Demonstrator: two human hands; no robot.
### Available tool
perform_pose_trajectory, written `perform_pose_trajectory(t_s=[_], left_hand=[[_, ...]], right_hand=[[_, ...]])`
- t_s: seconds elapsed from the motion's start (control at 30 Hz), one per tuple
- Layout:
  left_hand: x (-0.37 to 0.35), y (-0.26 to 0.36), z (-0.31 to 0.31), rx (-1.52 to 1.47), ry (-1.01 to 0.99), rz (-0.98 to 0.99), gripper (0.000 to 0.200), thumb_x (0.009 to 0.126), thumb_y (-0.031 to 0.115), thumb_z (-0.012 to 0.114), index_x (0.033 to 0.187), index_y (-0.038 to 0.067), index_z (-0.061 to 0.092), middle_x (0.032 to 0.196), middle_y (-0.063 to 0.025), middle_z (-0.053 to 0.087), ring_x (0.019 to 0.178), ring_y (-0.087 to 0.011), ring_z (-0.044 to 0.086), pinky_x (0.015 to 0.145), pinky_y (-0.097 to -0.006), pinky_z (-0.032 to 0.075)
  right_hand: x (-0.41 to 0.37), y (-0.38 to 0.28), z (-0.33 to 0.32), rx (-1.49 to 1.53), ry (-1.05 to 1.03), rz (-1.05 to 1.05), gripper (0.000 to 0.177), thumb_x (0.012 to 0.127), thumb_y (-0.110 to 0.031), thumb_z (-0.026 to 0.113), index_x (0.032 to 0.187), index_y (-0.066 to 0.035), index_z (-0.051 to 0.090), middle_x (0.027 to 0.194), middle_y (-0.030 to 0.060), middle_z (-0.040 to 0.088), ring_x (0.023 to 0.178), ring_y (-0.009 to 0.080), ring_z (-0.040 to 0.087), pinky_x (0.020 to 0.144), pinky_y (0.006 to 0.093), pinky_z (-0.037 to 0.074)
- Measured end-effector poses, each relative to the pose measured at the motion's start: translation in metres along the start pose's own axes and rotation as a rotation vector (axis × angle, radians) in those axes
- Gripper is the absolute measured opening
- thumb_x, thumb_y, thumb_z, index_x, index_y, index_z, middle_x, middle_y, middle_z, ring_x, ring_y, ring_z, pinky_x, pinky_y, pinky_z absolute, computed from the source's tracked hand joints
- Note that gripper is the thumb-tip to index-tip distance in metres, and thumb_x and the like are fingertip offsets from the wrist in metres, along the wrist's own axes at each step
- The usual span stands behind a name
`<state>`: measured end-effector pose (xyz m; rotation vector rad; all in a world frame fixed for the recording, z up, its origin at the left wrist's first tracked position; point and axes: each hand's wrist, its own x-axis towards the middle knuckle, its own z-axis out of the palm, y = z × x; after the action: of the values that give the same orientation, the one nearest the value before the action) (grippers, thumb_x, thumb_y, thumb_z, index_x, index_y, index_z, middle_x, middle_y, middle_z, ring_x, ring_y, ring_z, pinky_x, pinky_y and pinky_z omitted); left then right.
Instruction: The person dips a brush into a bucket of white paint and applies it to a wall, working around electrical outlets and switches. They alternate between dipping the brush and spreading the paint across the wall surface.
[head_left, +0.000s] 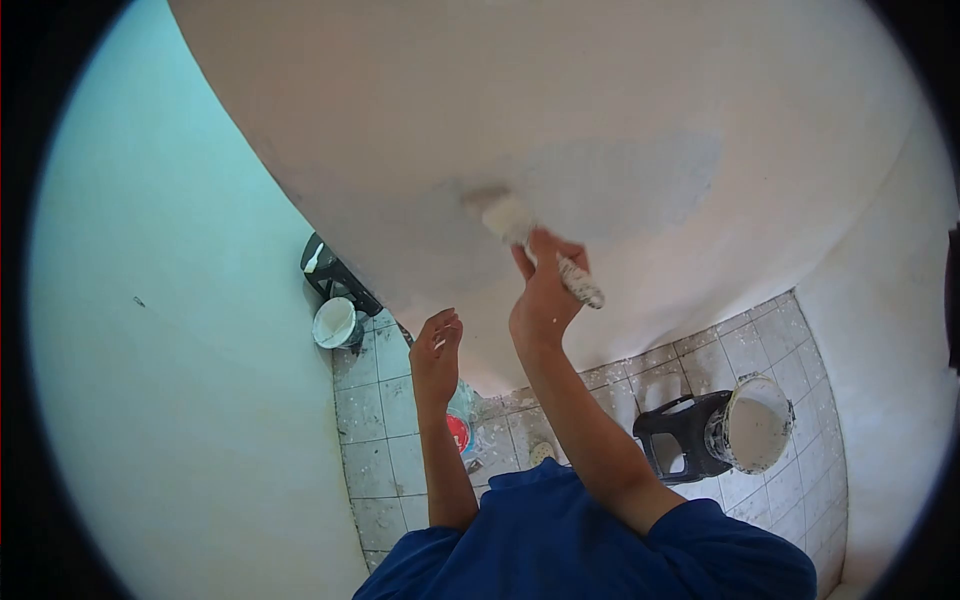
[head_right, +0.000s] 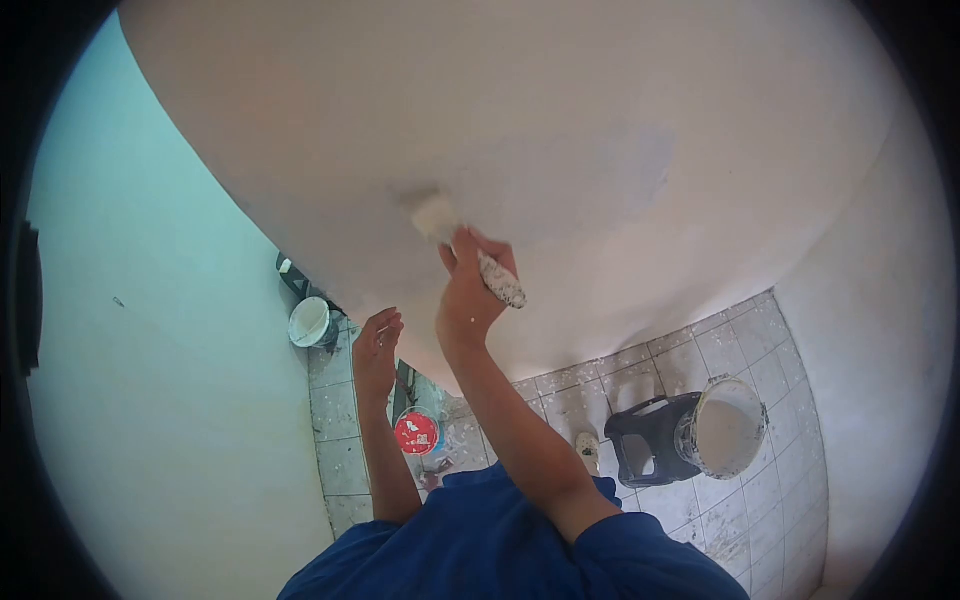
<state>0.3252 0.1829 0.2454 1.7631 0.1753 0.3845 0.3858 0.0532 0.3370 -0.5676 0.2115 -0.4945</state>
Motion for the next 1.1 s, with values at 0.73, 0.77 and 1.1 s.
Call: perform_pose_trajectory(t_s=[0.73, 0.77, 1.1], left_hand=[[-0.015, -0.003, -0.033, 0.005, 0.107, -0.030, 0.031, 0.094, 0.019, 0.061, 0.115, -0.003, 0.061, 0.107, -0.0117, 0.066, 0.099, -0.0197, 0.062, 0.088, -0.0320, 0.049], [-0.016, -0.003, -0.036, 0.006, 0.117, -0.027, 0.031, 0.094, 0.019, 0.061, 0.115, -0.003, 0.061, 0.107, -0.0118, 0.066, 0.099, -0.0200, 0.062, 0.088, -0.0324, 0.049], [-0.020, -0.020, -0.067, 0.037, 0.239, -0.046, 0.032, 0.094, 0.022, 0.058, 0.117, -0.001, 0.061, 0.108, -0.0110, 0.066, 0.098, -0.0196, 0.063, 0.085, -0.0320, 0.048]], right_hand=[[-0.031, -0.026, 0.048, -0.170, -0.491, -0.253, 0.013, 0.085, -0.001, 0.068, 0.086, -0.003, 0.055, 0.097, 0.0103, 0.063, 0.091, 0.0157, 0.063, 0.080, 0.0339, 0.058], [-0.024, -0.033, 0.043, -0.273, -0.617, -0.381, 0.012, 0.085, 0.000, 0.068, 0.085, -0.002, 0.056, 0.096, 0.0107, 0.063, 0.091, 0.0157, 0.063, 0.079, 0.0332, 0.058], [0.068, 0.054, -0.201, -1.555, -1.817, -0.671, 0.023, 0.069, -0.002, 0.066, 0.089, -0.011, 0.060, 0.112, 0.0079, 0.059, 0.108, 0.0277, 0.053, 0.074, 0.0384, 0.054]])
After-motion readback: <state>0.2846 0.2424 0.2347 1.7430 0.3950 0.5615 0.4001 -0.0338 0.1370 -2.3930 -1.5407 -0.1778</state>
